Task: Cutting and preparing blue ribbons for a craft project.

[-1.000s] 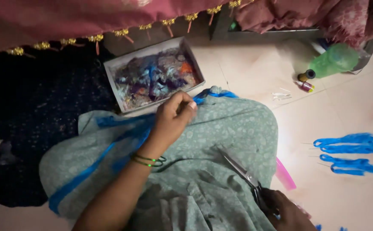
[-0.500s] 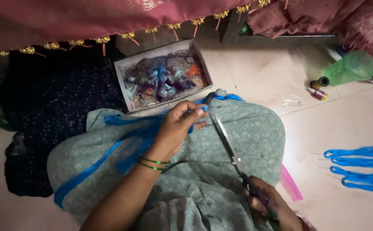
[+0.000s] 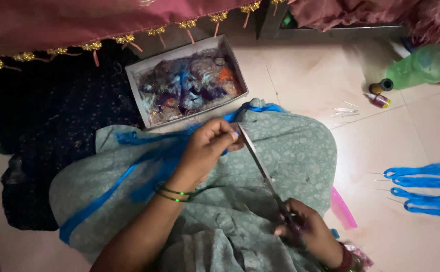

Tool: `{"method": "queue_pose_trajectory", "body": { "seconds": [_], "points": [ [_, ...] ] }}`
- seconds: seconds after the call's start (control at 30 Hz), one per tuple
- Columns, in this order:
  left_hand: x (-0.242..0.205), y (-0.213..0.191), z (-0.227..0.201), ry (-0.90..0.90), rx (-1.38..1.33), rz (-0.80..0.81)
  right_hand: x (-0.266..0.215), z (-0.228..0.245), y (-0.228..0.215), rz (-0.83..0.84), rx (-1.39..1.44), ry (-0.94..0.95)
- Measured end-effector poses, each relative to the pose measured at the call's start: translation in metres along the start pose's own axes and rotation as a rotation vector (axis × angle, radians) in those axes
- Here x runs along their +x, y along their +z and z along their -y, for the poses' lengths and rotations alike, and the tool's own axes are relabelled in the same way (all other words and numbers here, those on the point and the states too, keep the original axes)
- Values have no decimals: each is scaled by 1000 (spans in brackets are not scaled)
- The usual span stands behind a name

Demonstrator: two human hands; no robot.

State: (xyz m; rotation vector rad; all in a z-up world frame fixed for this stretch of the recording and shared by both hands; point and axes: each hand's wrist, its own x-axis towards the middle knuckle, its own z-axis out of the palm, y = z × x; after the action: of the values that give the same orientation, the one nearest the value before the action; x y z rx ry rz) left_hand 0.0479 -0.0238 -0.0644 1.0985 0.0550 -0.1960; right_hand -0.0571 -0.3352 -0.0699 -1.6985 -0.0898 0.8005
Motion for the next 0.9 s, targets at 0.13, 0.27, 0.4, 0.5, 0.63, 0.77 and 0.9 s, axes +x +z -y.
{"method": "queue_pose_trajectory", "body": {
  "seconds": [0.13,0.27,0.4,0.5,0.63,0.77,0.9],
  "points": [
    [4,0,-18,3,83,-54,-21,6,-7,-170,-204,120],
    [6,-12,-18,185,467,-31,-32,18,-27,-236,-414,-54],
    [5,-3,-21,116,450,-77,-29,28,-67,-307,-648,-288],
    [3,5,-23,13,323,-84,12,35,-109,-600,-835,-246],
    [-5,11,-24,5,464,-57,120,-1,-192,-871,-1069,-190],
    [-20,10,-24,49,543,-100,221,-50,-251,-788,-1258,-95],
    [-34,10,-36,60,770,-196,280,-59,-266,-435,-1540,283]
  ]
}}
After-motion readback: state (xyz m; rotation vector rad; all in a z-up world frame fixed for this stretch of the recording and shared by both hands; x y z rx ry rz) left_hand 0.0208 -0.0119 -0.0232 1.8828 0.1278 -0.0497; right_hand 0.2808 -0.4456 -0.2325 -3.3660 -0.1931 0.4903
